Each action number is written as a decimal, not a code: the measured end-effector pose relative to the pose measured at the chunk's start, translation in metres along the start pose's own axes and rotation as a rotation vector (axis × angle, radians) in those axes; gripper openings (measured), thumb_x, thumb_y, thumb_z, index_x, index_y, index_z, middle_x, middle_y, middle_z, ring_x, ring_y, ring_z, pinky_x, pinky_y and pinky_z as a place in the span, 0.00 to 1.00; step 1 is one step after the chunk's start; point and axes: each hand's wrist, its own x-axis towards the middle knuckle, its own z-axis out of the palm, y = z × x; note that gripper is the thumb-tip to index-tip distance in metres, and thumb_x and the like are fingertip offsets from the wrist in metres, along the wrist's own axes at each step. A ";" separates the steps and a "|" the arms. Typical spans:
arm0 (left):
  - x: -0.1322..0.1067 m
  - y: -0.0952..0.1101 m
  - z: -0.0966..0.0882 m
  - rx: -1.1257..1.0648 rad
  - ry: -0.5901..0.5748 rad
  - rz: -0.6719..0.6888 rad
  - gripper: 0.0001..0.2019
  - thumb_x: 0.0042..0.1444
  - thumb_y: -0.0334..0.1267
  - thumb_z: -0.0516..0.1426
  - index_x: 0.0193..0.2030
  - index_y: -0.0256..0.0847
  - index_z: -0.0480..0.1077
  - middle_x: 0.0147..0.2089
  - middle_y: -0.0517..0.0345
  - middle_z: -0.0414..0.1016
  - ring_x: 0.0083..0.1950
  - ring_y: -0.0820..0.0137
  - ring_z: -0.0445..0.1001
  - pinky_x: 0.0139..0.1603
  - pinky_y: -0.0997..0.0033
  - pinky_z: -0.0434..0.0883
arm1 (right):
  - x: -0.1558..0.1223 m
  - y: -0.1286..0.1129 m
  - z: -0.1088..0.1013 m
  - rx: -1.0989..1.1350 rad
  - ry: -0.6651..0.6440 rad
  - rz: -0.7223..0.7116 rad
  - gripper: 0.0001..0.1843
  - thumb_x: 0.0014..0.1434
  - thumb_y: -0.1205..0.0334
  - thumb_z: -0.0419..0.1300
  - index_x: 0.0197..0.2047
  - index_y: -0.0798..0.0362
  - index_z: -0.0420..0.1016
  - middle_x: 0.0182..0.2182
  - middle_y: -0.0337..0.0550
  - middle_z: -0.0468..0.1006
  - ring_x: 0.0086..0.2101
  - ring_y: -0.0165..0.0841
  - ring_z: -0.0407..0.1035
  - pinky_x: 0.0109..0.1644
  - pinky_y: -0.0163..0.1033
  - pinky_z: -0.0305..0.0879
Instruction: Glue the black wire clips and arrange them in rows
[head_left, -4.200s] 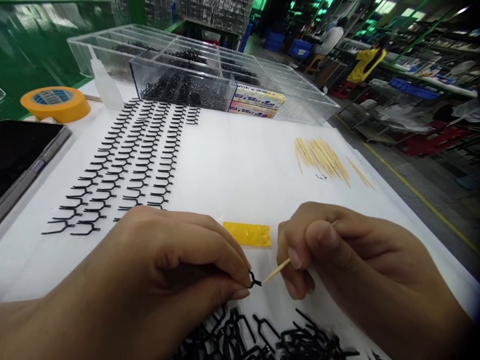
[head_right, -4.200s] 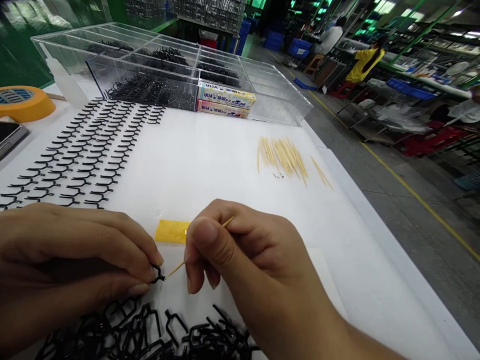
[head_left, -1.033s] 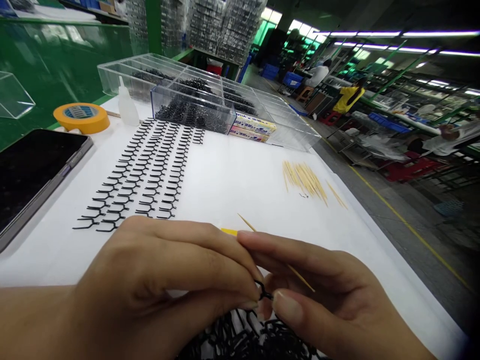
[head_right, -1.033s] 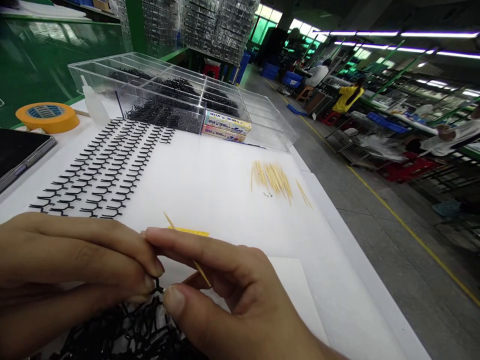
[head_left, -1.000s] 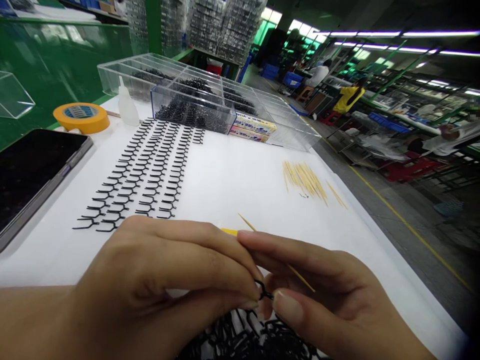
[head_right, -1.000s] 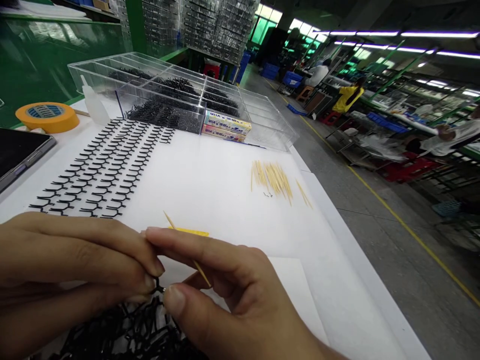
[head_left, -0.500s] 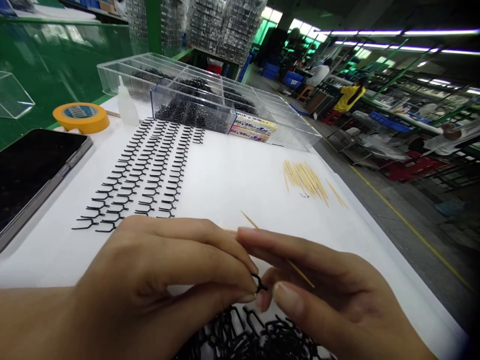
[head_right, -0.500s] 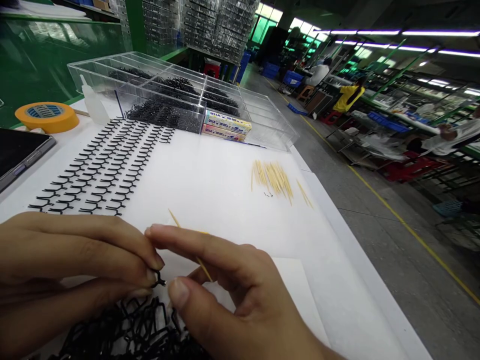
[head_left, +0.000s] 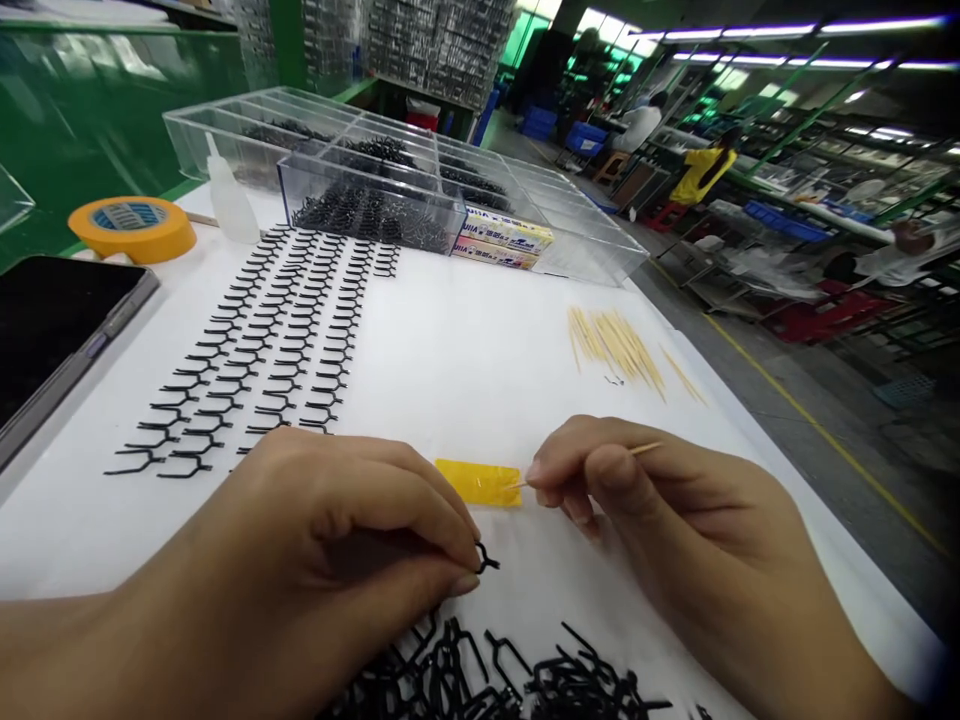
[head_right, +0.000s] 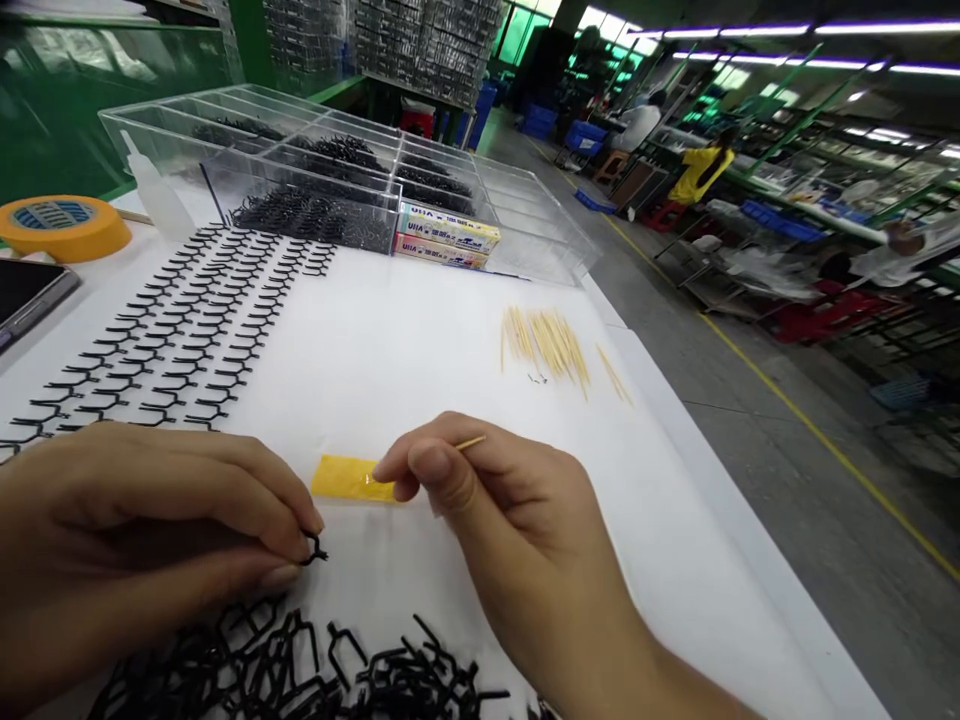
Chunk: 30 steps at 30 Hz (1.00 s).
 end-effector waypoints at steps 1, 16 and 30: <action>-0.001 0.001 0.000 0.000 -0.003 -0.017 0.07 0.48 0.26 0.58 0.29 0.43 0.73 0.31 0.69 0.78 0.30 0.82 0.75 0.31 0.93 0.68 | -0.001 0.000 0.001 0.015 0.003 -0.001 0.14 0.64 0.62 0.54 0.27 0.49 0.75 0.23 0.33 0.70 0.23 0.25 0.61 0.29 0.24 0.63; 0.003 0.015 0.003 -0.040 -0.022 -0.304 0.07 0.51 0.32 0.55 0.25 0.40 0.72 0.16 0.67 0.64 0.18 0.83 0.60 0.16 0.91 0.57 | -0.007 0.001 0.004 0.168 -0.092 -0.007 0.15 0.64 0.55 0.53 0.29 0.48 0.72 0.23 0.35 0.69 0.25 0.27 0.64 0.30 0.26 0.63; 0.006 0.027 0.001 0.087 0.002 -0.390 0.06 0.49 0.29 0.58 0.23 0.37 0.73 0.17 0.67 0.69 0.19 0.84 0.65 0.19 0.93 0.60 | 0.003 0.007 0.003 -0.206 -0.007 -0.056 0.13 0.62 0.69 0.52 0.27 0.50 0.70 0.23 0.34 0.69 0.24 0.27 0.64 0.28 0.27 0.62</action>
